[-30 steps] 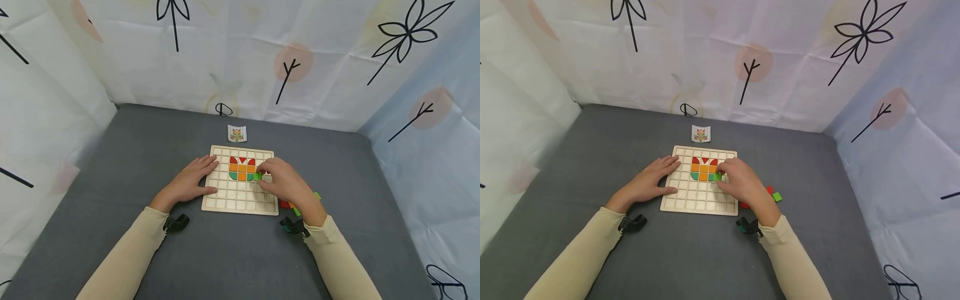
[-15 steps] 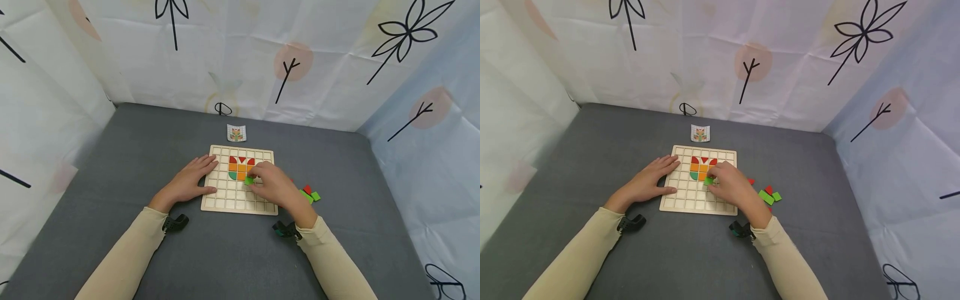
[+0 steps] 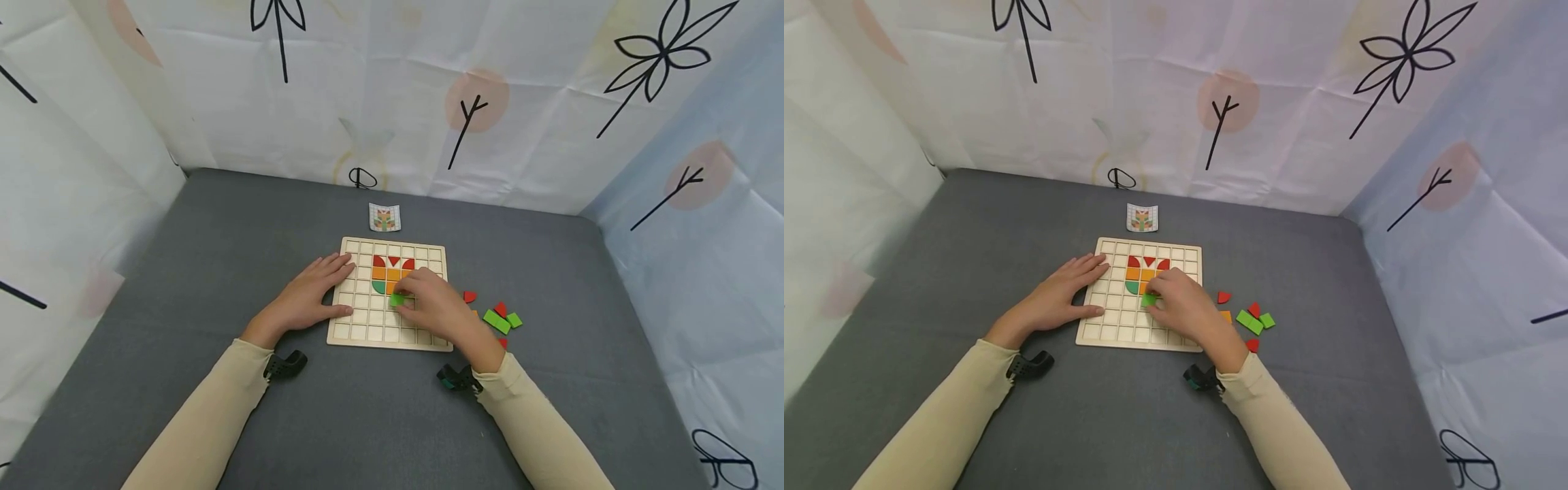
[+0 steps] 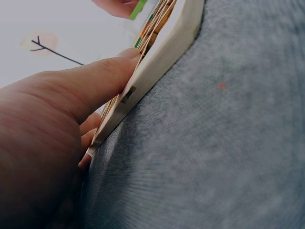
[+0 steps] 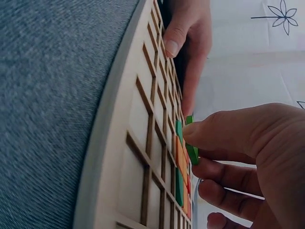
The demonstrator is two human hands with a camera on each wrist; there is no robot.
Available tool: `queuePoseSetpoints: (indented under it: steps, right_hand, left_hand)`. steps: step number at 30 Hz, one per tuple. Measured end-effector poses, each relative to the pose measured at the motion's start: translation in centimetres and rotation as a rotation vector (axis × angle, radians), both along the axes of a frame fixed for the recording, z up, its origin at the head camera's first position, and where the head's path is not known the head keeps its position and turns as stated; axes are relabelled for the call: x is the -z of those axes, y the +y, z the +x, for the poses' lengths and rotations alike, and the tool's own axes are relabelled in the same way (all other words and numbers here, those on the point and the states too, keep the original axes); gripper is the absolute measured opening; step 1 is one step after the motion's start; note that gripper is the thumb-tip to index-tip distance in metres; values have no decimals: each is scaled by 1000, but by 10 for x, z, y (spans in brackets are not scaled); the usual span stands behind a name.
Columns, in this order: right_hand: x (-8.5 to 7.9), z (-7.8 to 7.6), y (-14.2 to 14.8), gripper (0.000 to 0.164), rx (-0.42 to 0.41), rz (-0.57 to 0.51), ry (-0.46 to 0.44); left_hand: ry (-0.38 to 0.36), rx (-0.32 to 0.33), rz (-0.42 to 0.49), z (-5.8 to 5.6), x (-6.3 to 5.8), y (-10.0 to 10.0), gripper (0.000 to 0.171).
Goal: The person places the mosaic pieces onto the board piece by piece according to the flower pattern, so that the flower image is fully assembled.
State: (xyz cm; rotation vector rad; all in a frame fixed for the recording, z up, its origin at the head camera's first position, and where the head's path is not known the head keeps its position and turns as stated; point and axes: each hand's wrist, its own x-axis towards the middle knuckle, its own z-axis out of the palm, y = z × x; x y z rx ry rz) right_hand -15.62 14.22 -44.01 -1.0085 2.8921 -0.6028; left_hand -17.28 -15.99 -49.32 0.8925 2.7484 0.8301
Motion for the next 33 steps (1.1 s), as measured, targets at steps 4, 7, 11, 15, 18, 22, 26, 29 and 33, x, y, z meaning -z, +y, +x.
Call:
queuePoseSetpoints:
  steps: [4, 7, 11, 15, 18, 22, 26, 29, 33]
  right_hand:
    - [3, 0, -3, 18, -4, -7, 16]
    - [6, 0, -4, 18, -13, 5, 24]
    - [9, 0, -4, 19, -19, 23, 33]
    - [8, -1, -4, 20, -15, 17, 25]
    - [8, 0, -4, 21, -19, 13, 12]
    - [8, 0, -5, 21, -31, 14, 18]
    - [7, -1, -5, 20, -32, 16, 34]
    - [6, -1, -5, 20, -26, 18, 41]
    - [6, 0, -3, 19, -17, 17, 41]
  left_hand:
    - [-1, -4, 14, 1, -1, 0, 92]
    - [-6, -1, 16, 2, -1, 0, 92]
    - [-8, 6, 16, 1, 0, 2, 92]
    - [2, 4, 15, -1, 2, 2, 92]
    - [-1, 8, 6, -1, 3, 2, 94]
    - [-4, 9, 0, -1, 3, 2, 94]
    - [4, 5, 4, -2, 3, 1, 94]
    - [1, 1, 0, -3, 3, 1, 94]
    - [-6, -2, -8, -2, 4, 1, 95]
